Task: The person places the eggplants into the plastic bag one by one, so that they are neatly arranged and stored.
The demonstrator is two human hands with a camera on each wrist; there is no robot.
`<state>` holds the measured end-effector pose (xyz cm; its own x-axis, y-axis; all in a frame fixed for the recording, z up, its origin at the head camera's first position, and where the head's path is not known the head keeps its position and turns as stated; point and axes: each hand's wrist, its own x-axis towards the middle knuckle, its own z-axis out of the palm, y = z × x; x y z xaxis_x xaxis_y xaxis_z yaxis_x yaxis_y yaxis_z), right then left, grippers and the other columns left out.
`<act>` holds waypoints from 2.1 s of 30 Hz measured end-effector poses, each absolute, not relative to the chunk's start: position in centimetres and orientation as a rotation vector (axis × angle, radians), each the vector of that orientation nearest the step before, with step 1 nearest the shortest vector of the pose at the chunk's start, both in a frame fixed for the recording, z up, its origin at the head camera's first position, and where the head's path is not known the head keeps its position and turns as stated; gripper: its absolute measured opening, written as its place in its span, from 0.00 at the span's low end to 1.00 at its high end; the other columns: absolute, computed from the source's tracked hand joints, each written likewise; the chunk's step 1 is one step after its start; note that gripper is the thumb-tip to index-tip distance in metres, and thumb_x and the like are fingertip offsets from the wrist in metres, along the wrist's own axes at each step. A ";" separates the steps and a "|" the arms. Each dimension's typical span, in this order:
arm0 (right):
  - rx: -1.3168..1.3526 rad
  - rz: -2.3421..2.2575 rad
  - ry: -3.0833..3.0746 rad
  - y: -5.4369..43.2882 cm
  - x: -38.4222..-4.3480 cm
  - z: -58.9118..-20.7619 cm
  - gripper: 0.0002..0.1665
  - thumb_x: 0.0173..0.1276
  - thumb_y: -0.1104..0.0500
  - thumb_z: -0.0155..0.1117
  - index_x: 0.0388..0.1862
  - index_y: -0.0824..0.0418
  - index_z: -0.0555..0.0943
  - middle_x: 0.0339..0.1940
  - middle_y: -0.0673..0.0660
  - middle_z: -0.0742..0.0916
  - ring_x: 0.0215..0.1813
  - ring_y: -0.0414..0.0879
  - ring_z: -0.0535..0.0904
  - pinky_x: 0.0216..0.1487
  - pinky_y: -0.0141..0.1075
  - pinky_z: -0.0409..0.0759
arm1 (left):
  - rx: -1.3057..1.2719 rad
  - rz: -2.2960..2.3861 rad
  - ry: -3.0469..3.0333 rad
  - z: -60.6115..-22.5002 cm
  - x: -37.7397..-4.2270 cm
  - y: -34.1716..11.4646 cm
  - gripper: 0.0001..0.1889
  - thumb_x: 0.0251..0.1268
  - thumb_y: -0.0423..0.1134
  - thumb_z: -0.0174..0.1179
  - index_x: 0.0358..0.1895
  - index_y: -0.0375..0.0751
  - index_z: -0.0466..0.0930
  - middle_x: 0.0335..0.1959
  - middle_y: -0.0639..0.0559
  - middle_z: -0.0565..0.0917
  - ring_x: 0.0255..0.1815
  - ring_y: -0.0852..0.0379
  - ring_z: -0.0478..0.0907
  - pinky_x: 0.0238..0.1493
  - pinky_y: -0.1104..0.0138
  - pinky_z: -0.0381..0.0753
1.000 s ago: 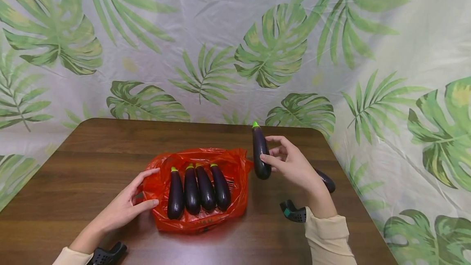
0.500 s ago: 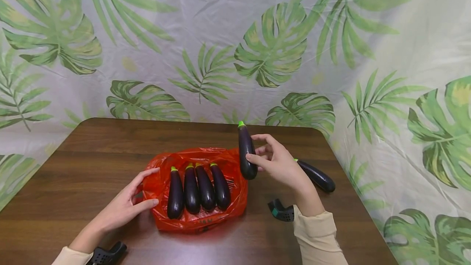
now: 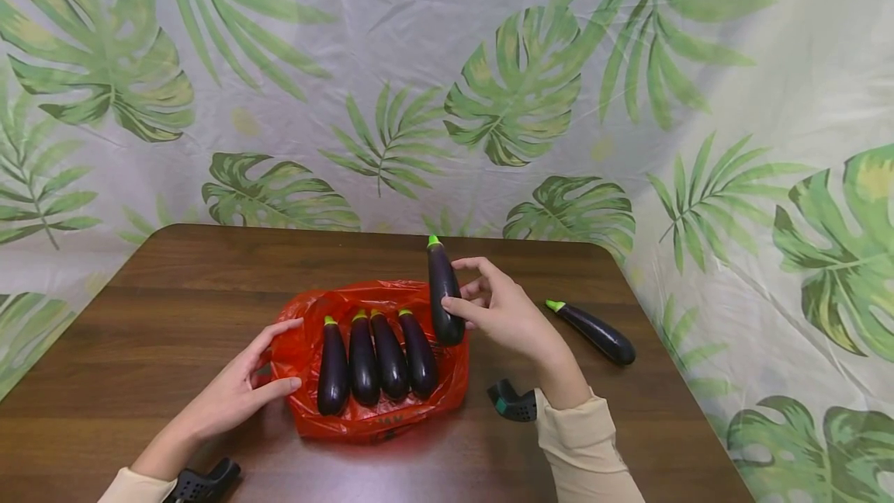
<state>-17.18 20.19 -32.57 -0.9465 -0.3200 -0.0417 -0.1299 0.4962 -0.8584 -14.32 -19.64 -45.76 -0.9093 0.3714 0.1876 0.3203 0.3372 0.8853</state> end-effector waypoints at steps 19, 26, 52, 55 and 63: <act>-0.456 -1.422 2.496 16.8 -16.9 -32.9 0.34 0.78 0.55 0.70 0.78 0.56 0.69 0.51 0.64 0.85 0.47 0.50 0.86 0.52 0.50 0.91 | 0.663 1.654 2.531 -45.6 -14.2 -19.7 0.39 0.72 0.41 0.72 0.81 0.47 0.63 0.76 0.37 0.73 0.66 0.45 0.80 0.55 0.67 0.86; -0.450 -1.389 2.507 15.8 -16.6 -32.6 0.33 0.78 0.54 0.70 0.78 0.52 0.71 0.53 0.63 0.86 0.45 0.50 0.86 0.51 0.50 0.90 | 0.666 1.660 2.526 -45.6 -14.2 -19.7 0.39 0.72 0.40 0.71 0.81 0.47 0.63 0.76 0.37 0.74 0.66 0.47 0.80 0.55 0.67 0.86; -0.518 -1.256 2.478 13.1 -16.0 -34.0 0.33 0.76 0.50 0.72 0.75 0.50 0.72 0.47 0.59 0.84 0.40 0.59 0.88 0.44 0.53 0.88 | 0.673 1.655 2.533 -45.6 -14.3 -19.7 0.39 0.71 0.40 0.72 0.81 0.47 0.63 0.73 0.37 0.76 0.64 0.49 0.81 0.55 0.66 0.86; -0.552 -1.225 2.477 12.9 -16.0 -34.3 0.32 0.76 0.50 0.72 0.74 0.52 0.73 0.45 0.59 0.84 0.37 0.55 0.87 0.41 0.49 0.88 | 0.671 1.657 2.531 -45.6 -14.3 -19.7 0.39 0.71 0.41 0.72 0.81 0.47 0.63 0.74 0.37 0.76 0.65 0.47 0.81 0.55 0.67 0.86; -0.585 -1.144 2.478 12.2 -15.7 -34.9 0.32 0.75 0.50 0.73 0.73 0.53 0.74 0.44 0.56 0.85 0.36 0.46 0.86 0.36 0.39 0.86 | 0.670 1.666 2.523 -45.6 -14.3 -19.7 0.39 0.71 0.41 0.72 0.81 0.47 0.63 0.73 0.37 0.76 0.65 0.48 0.81 0.55 0.67 0.87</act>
